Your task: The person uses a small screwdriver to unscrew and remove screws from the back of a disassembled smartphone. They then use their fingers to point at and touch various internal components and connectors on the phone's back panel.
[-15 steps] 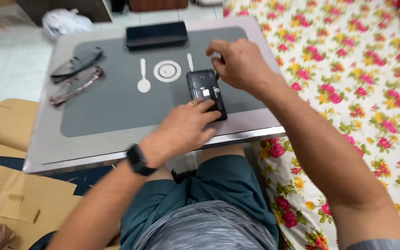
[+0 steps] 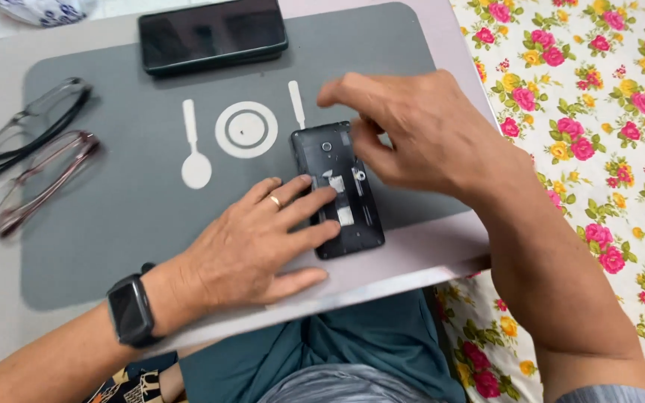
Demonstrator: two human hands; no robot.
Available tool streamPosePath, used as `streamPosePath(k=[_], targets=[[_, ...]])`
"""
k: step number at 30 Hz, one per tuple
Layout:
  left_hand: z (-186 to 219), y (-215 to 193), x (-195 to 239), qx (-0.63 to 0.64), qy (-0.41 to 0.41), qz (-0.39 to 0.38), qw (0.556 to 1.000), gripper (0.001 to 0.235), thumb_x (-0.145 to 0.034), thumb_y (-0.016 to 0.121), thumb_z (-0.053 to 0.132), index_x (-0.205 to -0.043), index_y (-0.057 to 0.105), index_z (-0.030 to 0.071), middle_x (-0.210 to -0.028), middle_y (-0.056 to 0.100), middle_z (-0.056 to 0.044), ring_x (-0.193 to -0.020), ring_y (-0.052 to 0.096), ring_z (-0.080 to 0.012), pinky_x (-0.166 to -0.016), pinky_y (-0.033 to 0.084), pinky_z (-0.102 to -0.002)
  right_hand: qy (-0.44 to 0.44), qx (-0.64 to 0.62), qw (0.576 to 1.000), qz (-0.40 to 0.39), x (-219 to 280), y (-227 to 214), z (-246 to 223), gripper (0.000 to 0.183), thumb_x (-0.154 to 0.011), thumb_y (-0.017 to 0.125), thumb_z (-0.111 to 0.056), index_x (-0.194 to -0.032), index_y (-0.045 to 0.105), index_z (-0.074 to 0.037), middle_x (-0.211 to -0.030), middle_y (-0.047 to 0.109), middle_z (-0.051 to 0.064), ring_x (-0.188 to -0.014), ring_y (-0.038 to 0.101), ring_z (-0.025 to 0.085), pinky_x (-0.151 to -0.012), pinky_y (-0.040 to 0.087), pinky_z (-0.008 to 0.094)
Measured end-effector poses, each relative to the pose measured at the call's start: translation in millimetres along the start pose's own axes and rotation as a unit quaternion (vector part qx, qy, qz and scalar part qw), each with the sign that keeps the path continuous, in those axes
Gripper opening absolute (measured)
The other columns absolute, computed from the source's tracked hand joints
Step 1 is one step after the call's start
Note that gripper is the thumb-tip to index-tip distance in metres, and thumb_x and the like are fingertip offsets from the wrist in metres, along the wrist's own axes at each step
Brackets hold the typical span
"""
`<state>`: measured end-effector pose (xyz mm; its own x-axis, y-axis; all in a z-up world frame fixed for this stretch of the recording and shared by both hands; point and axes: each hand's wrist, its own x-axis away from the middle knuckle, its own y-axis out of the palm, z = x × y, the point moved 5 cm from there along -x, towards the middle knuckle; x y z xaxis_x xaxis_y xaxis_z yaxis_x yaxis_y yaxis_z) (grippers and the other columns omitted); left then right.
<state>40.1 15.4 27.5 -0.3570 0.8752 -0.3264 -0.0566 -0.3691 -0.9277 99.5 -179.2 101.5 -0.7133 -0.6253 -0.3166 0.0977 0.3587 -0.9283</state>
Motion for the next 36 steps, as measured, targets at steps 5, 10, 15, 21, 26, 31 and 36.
streamPosePath(k=[5, 10, 15, 21, 26, 31, 36], targets=[[0.7, -1.9, -15.0, -0.049, -0.029, 0.046, 0.997, 0.060, -0.095, 0.076, 0.060, -0.128, 0.070, 0.011, -0.141, 0.068, -0.017, -0.127, 0.067, -0.0432, -0.097, 0.051, -0.056, 0.023, 0.018, 0.999, -0.022, 10.5, -3.1, 4.3, 0.030, -0.103, 0.061, -0.006, -0.131, 0.066, -0.014, -0.082, 0.069, 0.003, -0.061, 0.062, 0.029, -0.055, 0.043, 0.043], [-3.2, 1.3, -21.2, -0.073, -0.080, 0.095, 0.989, 0.057, -0.090, 0.080, 0.059, -0.121, 0.073, 0.011, -0.137, 0.072, -0.016, -0.125, 0.070, -0.0414, -0.100, 0.054, -0.053, 0.069, 0.035, 0.997, -0.026, 4.1, -3.1, 19.6, 0.013, -0.112, 0.070, -0.013, -0.124, 0.066, -0.016, -0.061, 0.058, 0.001, -0.051, 0.055, 0.027, -0.053, 0.040, 0.041], [-10.7, 1.1, -18.8, -0.050, -0.112, 0.107, 0.987, 0.057, -0.087, 0.082, 0.051, -0.125, 0.073, 0.009, -0.140, 0.070, -0.018, -0.127, 0.067, -0.0436, -0.104, 0.054, -0.056, 0.094, -0.006, 0.991, -0.091, -19.5, -9.8, 17.9, 0.044, -0.097, 0.057, -0.002, -0.138, 0.066, -0.013, -0.080, 0.069, 0.003, -0.054, 0.058, 0.029, -0.058, 0.046, 0.045], [-15.7, 1.2, -16.4, -0.040, -0.136, 0.105, 0.984, 0.058, -0.088, 0.081, 0.052, -0.127, 0.072, 0.010, -0.142, 0.068, -0.017, -0.122, 0.067, -0.0444, -0.106, 0.051, -0.057, 0.049, 0.087, 0.994, -0.048, -23.0, 5.2, 27.2, 0.007, -0.117, 0.074, -0.013, -0.116, 0.071, -0.020, -0.058, 0.052, 0.001, -0.047, 0.045, 0.027, -0.051, 0.037, 0.040], [-16.6, -2.2, -18.3, -0.057, -0.122, 0.088, 0.987, 0.058, -0.091, 0.081, 0.055, -0.127, 0.070, 0.011, -0.142, 0.068, -0.017, -0.122, 0.067, -0.0425, -0.106, 0.050, -0.054, 0.089, 0.004, 0.993, -0.072, -23.2, -3.3, 24.7, 0.040, -0.097, 0.060, 0.001, -0.134, 0.068, -0.012, -0.077, 0.065, -0.001, -0.055, 0.059, 0.018, -0.059, 0.046, 0.039], [-16.9, -1.6, -18.9, -0.072, -0.125, 0.074, 0.987, 0.056, -0.094, 0.077, 0.055, -0.129, 0.071, 0.011, -0.143, 0.069, -0.016, -0.125, 0.069, -0.0411, -0.107, 0.051, -0.054, 0.074, 0.038, 0.996, 0.021, -13.9, 4.7, 33.6, 0.022, -0.107, 0.070, 0.003, -0.120, 0.073, -0.015, -0.060, 0.048, -0.002, -0.051, 0.048, 0.019, -0.055, 0.039, 0.036], [-17.6, 2.3, -14.4, -0.131, -0.151, 0.044, 0.979, 0.081, -0.097, 0.070, 0.072, -0.137, 0.072, 0.002, -0.145, 0.071, -0.021, -0.129, 0.069, -0.0380, -0.111, 0.051, -0.051, 0.043, -0.023, 0.997, -0.066, -15.0, -1.2, 31.2, 0.046, -0.100, 0.065, 0.002, -0.144, 0.070, -0.007, -0.093, 0.066, 0.002, -0.065, 0.058, 0.022, -0.066, 0.045, 0.045]])
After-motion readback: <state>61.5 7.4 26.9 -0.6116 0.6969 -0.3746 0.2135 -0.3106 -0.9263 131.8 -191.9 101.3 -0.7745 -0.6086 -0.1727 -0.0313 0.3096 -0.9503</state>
